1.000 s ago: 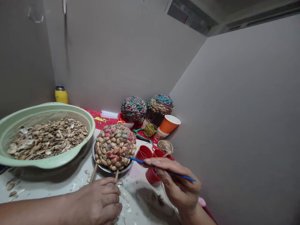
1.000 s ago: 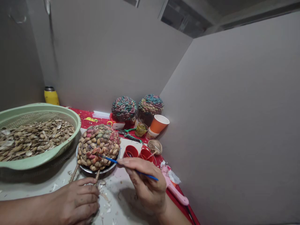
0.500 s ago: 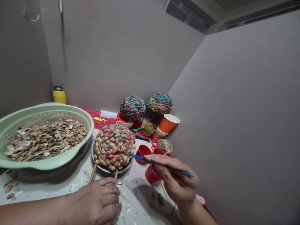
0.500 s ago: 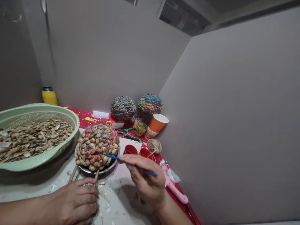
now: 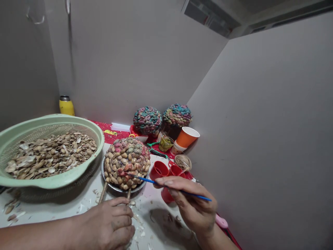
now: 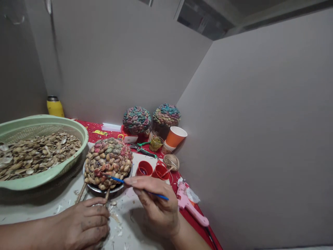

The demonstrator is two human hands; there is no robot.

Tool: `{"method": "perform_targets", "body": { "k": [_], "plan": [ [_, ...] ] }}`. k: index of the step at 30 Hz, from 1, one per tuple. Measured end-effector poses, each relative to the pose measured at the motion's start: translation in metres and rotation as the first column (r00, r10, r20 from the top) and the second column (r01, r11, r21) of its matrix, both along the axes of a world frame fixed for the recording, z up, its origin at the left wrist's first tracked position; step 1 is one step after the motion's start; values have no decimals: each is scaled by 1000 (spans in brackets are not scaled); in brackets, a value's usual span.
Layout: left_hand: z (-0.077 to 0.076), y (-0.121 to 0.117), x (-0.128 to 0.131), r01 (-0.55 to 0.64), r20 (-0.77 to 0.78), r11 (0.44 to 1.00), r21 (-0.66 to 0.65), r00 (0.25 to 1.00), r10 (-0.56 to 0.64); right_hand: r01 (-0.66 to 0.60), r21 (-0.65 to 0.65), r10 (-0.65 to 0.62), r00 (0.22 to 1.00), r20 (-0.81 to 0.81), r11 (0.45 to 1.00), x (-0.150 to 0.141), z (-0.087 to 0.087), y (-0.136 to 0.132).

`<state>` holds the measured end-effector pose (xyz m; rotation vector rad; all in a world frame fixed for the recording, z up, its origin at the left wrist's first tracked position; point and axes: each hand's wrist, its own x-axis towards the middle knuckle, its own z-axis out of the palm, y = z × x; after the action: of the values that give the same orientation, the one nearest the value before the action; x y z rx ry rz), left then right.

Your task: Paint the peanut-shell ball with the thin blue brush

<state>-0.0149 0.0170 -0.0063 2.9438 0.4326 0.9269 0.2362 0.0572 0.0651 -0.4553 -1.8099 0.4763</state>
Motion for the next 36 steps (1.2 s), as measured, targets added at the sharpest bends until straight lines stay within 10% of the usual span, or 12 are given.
{"method": "perform_targets", "body": {
  "k": [26,36],
  "plan": [
    [1,-1,-1,-10,42,1000,-29,999,12,226,121,-234,971,51,967,20,7,-6],
    [-50,17,5,-26,200,998,49,980,15,175,265,-207,973,98,948,4,25,-8]
  ]
}}
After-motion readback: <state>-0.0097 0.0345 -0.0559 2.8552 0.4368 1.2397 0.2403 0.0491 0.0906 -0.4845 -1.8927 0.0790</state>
